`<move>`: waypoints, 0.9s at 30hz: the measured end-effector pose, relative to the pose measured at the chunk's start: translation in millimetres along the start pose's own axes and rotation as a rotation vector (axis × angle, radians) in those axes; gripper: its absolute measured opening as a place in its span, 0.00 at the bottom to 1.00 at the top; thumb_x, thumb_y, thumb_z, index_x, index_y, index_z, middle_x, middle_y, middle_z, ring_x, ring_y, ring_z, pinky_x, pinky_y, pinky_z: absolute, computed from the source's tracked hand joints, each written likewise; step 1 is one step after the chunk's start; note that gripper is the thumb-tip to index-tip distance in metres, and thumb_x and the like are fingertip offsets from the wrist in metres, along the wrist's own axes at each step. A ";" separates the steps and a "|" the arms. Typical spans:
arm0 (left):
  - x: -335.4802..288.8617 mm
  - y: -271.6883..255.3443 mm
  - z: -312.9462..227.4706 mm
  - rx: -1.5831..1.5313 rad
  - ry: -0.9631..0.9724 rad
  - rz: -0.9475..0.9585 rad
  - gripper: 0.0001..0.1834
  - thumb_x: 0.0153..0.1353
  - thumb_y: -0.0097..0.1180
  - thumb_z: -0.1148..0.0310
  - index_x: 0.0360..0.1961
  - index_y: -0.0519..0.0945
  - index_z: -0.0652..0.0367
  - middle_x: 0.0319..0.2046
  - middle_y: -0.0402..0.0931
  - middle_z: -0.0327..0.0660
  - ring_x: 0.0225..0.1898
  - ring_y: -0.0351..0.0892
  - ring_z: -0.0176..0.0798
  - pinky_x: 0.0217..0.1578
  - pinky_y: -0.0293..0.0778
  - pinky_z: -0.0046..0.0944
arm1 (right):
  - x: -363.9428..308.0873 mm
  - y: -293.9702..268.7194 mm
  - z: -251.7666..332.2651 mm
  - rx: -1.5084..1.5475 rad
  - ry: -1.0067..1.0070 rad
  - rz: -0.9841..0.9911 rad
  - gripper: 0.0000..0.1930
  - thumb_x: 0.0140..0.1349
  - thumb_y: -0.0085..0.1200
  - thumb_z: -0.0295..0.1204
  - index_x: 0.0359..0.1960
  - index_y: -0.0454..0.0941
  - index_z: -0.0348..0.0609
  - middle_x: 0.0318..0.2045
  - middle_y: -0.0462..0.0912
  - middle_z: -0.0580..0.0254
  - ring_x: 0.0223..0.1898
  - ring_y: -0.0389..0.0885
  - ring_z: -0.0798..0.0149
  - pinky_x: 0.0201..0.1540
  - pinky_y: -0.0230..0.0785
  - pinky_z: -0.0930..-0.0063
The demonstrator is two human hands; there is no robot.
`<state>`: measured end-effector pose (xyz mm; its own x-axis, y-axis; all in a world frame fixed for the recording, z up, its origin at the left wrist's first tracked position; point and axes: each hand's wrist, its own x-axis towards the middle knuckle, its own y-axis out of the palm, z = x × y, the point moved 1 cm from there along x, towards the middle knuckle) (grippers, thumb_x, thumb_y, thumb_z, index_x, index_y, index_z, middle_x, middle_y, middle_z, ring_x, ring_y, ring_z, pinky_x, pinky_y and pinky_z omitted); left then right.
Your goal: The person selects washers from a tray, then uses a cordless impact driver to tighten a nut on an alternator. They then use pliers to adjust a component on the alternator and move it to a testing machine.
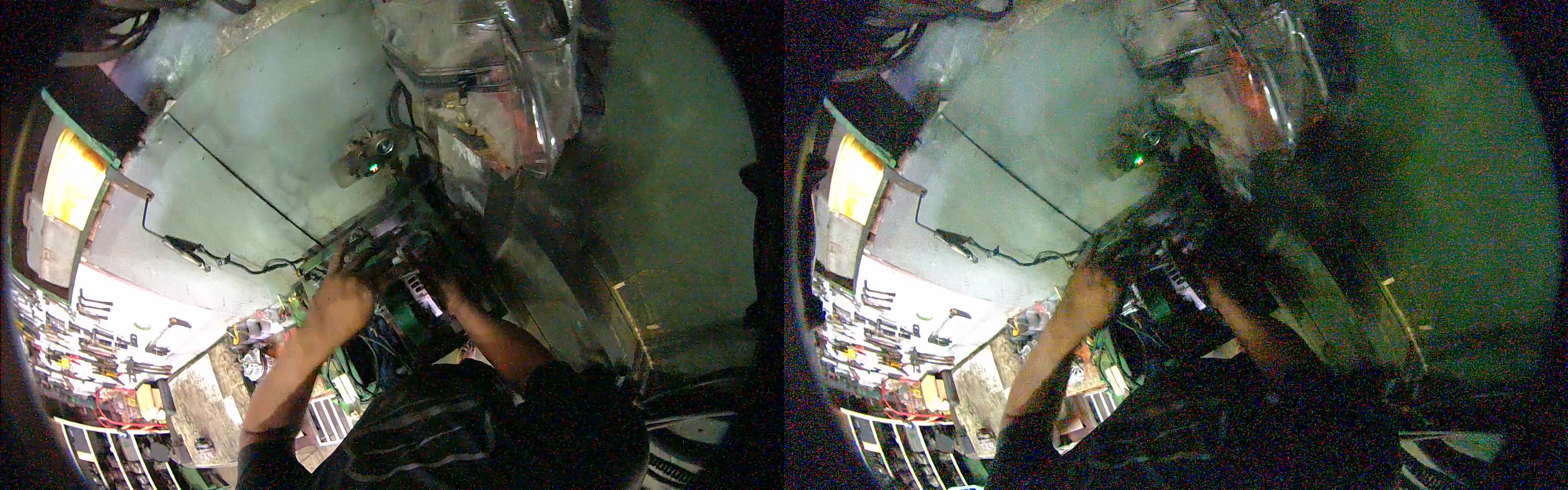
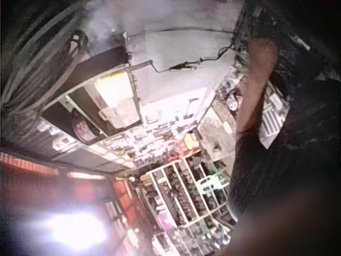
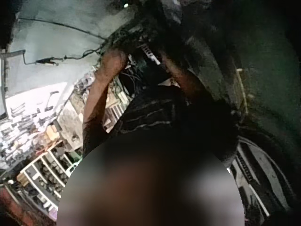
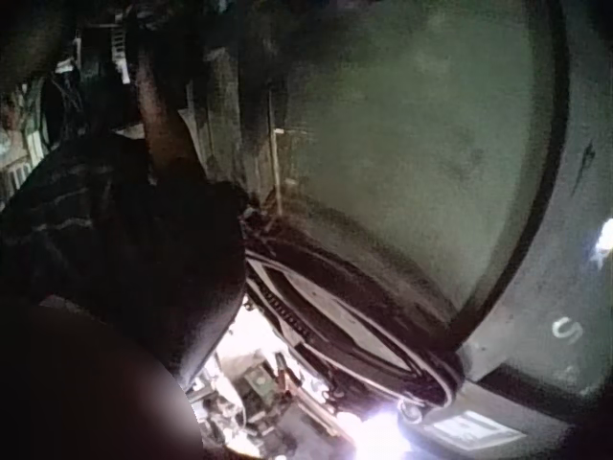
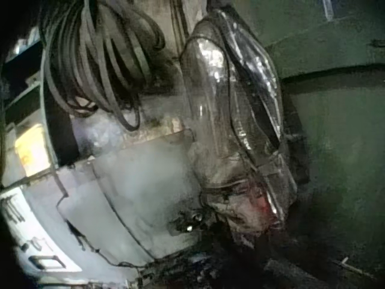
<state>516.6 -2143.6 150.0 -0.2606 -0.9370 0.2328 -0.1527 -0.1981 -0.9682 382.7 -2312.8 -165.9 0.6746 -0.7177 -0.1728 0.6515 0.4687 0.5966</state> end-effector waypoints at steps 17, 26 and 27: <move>-17.5 27.8 -64.4 -0.740 -0.605 -0.451 0.52 0.47 0.76 0.74 0.76 0.66 0.67 0.57 0.84 0.57 0.62 0.83 0.58 0.72 0.69 0.51 | 3.4 10.4 1.0 -0.036 -0.032 -0.037 0.35 0.77 0.53 0.55 0.71 0.73 0.37 0.64 0.81 0.51 0.64 0.79 0.58 0.68 0.71 0.64; -20.7 11.3 -13.4 0.042 -0.266 0.224 0.39 0.50 0.64 0.76 0.67 0.75 0.71 0.43 0.86 0.61 0.41 0.88 0.60 0.42 0.85 0.57 | -13.5 -2.1 -2.8 -0.080 0.010 -0.079 0.36 0.76 0.53 0.56 0.71 0.73 0.36 0.63 0.81 0.51 0.64 0.79 0.57 0.68 0.71 0.63; -23.8 24.2 -21.5 0.130 -0.238 0.154 0.32 0.50 0.64 0.75 0.60 0.78 0.70 0.40 0.85 0.60 0.39 0.88 0.58 0.39 0.84 0.58 | -12.1 -0.6 -3.6 -0.088 0.009 -0.077 0.36 0.76 0.53 0.56 0.71 0.73 0.36 0.63 0.81 0.50 0.64 0.79 0.57 0.68 0.71 0.63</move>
<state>498.6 -2120.0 123.0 -0.0379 -0.9968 0.0697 -0.0016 -0.0697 -0.9976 375.4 -2302.5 -167.0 0.6240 -0.7490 -0.2230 0.7294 0.4558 0.5102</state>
